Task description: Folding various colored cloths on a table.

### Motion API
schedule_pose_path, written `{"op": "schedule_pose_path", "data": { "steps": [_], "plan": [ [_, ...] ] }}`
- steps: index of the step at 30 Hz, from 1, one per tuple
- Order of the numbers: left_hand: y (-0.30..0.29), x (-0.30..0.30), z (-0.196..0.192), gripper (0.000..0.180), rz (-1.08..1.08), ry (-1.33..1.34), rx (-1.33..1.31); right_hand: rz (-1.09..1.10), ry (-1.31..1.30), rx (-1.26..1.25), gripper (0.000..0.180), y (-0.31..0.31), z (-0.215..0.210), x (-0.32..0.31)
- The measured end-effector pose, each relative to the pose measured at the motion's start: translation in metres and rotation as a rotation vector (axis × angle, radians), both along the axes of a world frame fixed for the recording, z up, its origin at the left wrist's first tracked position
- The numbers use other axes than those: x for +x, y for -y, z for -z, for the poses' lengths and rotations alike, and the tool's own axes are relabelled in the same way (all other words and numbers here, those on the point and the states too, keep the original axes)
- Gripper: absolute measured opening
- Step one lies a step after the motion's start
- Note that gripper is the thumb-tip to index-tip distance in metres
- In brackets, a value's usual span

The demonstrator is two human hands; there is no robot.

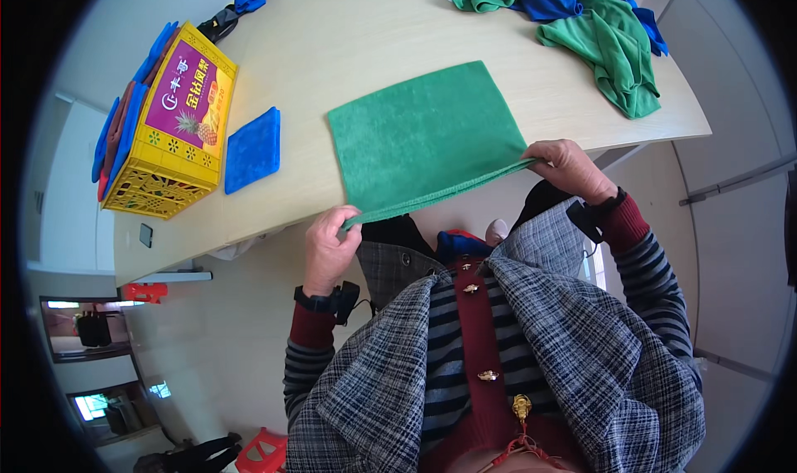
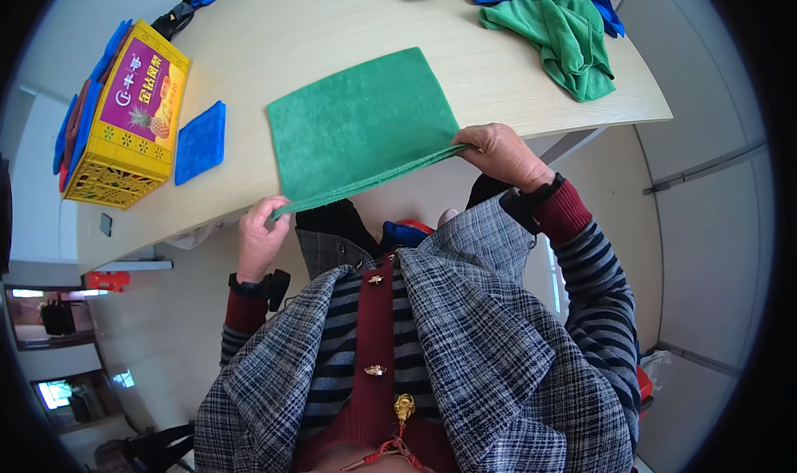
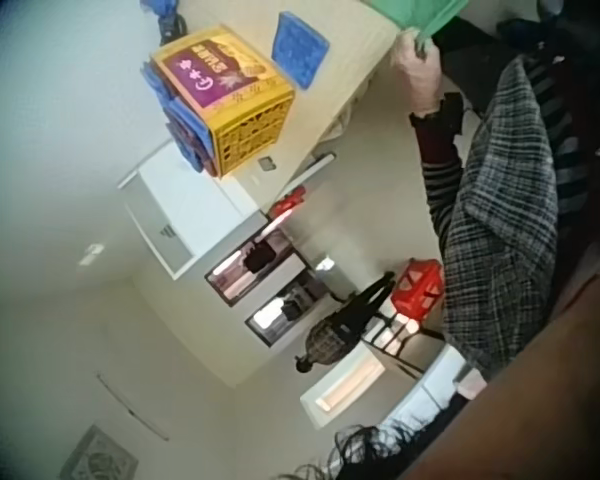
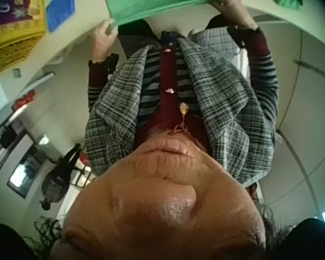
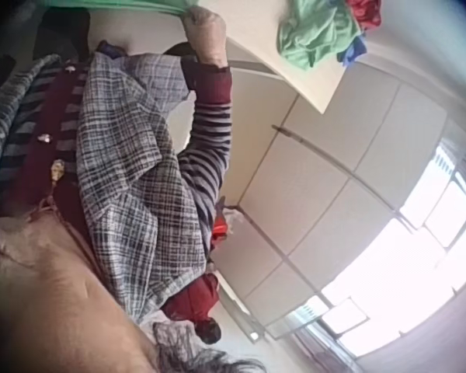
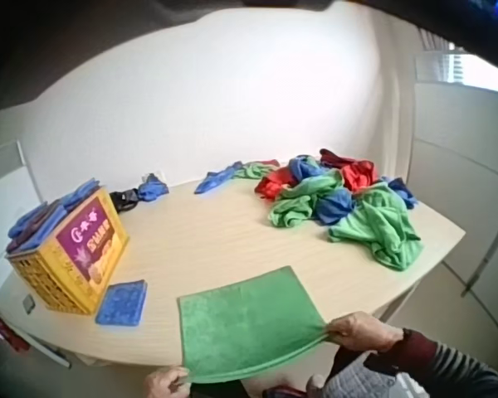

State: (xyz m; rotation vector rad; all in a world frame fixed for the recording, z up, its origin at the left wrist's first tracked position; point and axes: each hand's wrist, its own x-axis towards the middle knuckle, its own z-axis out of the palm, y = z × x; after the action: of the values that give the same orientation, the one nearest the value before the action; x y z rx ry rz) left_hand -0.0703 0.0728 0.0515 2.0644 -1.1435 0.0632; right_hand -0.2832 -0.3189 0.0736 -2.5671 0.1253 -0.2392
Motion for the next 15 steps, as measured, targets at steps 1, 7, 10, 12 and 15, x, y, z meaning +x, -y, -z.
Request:
{"op": "schedule_pose_path", "data": {
  "steps": [1, 7, 10, 12, 15],
  "plan": [
    [0.000, 0.001, -0.003, 0.015, 0.015, -0.082, -0.018, -0.001, -0.041, 0.076, 0.019, 0.003, -0.010, 0.005],
    [0.040, 0.092, -0.002, 0.014, -0.149, -0.404, -0.140, 0.104, -0.129, 0.370, 0.019, 0.046, -0.023, 0.088],
    [0.077, 0.140, 0.024, 0.017, -0.149, -0.485, -0.223, 0.176, -0.013, 0.279, 0.032, 0.077, 0.013, 0.142],
    [0.095, 0.156, 0.031, 0.020, -0.158, -0.499, -0.252, 0.260, -0.095, 0.279, 0.038, 0.086, 0.025, 0.166],
    [0.104, 0.178, 0.047, 0.022, -0.299, -0.316, -0.064, 0.316, -0.132, 0.202, 0.040, 0.088, 0.038, 0.191]
  ]
}}
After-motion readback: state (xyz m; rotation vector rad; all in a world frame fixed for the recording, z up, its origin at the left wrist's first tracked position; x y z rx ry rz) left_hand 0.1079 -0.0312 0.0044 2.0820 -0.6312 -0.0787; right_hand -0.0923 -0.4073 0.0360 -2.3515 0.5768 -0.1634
